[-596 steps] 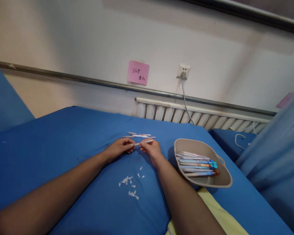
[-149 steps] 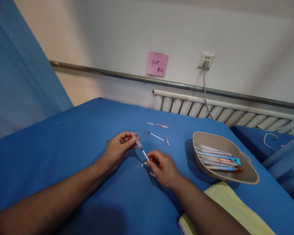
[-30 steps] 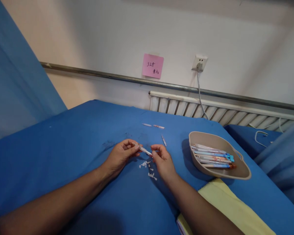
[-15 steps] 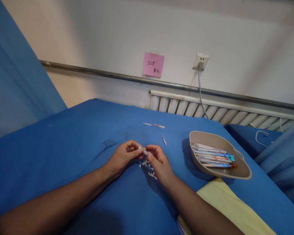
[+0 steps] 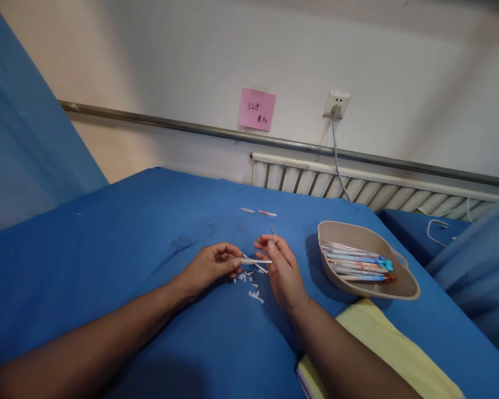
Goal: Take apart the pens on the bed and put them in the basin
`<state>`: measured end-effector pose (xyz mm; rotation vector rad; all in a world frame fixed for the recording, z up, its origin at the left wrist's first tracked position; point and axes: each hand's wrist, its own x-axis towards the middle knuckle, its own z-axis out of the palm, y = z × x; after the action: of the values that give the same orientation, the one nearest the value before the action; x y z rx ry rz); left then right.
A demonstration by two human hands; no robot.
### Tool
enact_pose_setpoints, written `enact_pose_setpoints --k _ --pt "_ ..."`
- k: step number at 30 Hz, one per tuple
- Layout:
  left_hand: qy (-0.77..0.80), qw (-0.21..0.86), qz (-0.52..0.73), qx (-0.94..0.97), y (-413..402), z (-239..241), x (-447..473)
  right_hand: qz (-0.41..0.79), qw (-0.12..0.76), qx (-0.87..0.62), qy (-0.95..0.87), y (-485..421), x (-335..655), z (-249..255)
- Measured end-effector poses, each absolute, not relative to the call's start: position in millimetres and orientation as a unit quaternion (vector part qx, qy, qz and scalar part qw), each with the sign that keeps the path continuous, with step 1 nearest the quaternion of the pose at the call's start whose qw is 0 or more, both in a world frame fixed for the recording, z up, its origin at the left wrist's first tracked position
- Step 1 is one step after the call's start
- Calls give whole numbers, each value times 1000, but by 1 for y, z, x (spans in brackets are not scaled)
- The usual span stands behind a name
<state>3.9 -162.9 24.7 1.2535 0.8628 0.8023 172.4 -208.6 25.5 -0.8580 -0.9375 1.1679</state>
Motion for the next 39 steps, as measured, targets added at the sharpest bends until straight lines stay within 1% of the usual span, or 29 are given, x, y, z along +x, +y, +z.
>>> enact_pose_setpoints --k 2,5,8,11,13,16,18,20,21,24,27,29,34,39 --pt "372 654 326 572 -162 24 3 535 646 -355 -411 -209 175 30" --pt "357 648 268 617 -162 25 1 562 612 -344 -437 -210 177 39" --pt "338 638 236 651 -164 28 -1 557 572 -360 -483 -213 177 49" --pt "322 644 219 659 -166 30 -2 560 559 -353 -499 -215 177 58" --pt "316 657 210 652 -165 32 -2 569 569 -342 -485 -213 179 60" --pt "314 690 228 611 -162 34 -3 570 612 -344 -427 -201 192 54" --pt "319 712 258 570 -157 34 -4 532 647 -388 -386 -189 205 42" --pt "328 729 295 524 -152 33 -6 444 664 -473 -370 -175 218 25" --pt "333 735 312 502 -150 33 -7 405 652 -517 -379 -168 223 15" --pt "345 749 349 445 -144 32 -9 282 570 -616 -466 -152 234 -11" --pt "350 761 357 414 -141 30 -9 163 447 -679 -559 -142 235 -25" --pt "343 769 357 404 -140 29 -9 112 382 -701 -592 -138 233 -27" --pt "323 790 353 383 -140 28 -9 36 279 -721 -633 -132 225 -23" --pt "316 796 349 380 -139 27 -10 21 241 -723 -648 -133 226 -22"
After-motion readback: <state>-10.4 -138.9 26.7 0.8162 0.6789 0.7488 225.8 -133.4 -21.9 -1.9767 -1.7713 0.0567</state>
